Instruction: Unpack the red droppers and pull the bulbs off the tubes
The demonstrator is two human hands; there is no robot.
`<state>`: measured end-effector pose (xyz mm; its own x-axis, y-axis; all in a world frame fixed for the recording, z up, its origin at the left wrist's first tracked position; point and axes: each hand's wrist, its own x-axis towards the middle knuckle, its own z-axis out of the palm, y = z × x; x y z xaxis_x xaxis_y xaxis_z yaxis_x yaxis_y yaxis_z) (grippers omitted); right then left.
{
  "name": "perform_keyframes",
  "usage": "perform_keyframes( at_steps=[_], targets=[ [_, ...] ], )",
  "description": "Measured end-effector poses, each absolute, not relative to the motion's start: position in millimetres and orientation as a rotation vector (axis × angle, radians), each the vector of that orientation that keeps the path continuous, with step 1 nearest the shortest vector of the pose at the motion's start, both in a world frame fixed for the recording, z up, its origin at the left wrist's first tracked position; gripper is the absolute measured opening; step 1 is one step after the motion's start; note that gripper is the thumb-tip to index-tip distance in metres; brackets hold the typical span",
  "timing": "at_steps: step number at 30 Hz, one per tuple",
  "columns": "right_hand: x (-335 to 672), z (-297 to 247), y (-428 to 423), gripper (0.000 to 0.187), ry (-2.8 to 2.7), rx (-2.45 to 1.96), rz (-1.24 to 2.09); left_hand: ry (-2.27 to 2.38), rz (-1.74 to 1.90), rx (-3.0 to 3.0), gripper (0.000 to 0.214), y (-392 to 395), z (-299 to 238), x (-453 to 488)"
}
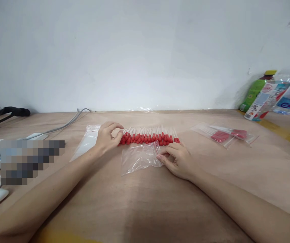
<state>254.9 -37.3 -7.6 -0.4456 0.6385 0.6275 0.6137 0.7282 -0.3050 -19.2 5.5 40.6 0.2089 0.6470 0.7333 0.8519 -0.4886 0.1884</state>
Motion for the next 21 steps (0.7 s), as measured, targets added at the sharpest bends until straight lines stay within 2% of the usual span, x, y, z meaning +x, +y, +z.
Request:
perform_keyframes(
  at_steps=[2, 6, 9, 11, 14, 17, 21],
  targets=[
    [254.2, -5.2, -39.0, 0.019, -2.125, -0.95, -0.024, -1.252, -1.167, -2.374, 0.014, -9.5, 41.5, -5.5],
    [252.2, 1.4, -43.3, 0.043, -2.275, -0.81, -0.133, -1.004, -0.824, -2.87, 0.032, -40.8, 27.2, 18.5],
    [250.6, 3.8, -46.7, 0.037, -2.475, -0.713, -0.112, -1.057, -0.46, -3.029, 0.057, -51.4, 14.4, 20.3],
    [249.3, 4.0, -48.5, 0.028, -2.534, -0.68, -0.059, -1.051, -0.305, -3.076, 0.062, -53.2, 11.1, 15.1],
    [247.7, 4.7, -48.9, 0.018, -2.541, -0.642, 0.041, -0.995, -0.297, -3.113, 0.058, -56.1, 13.6, 6.9],
    [252.3, 8.5, -41.2, 0.017, -2.416, -0.684, 0.03, -1.153, -0.49, -3.1, 0.038, -59.3, 18.1, 3.8],
    [284.9, 12.2, -12.5, 0.02, -2.022, -1.184, -0.362, -1.481, -0.93, -2.885, 0.019, -51.6, 17.9, 2.4]
  ],
)
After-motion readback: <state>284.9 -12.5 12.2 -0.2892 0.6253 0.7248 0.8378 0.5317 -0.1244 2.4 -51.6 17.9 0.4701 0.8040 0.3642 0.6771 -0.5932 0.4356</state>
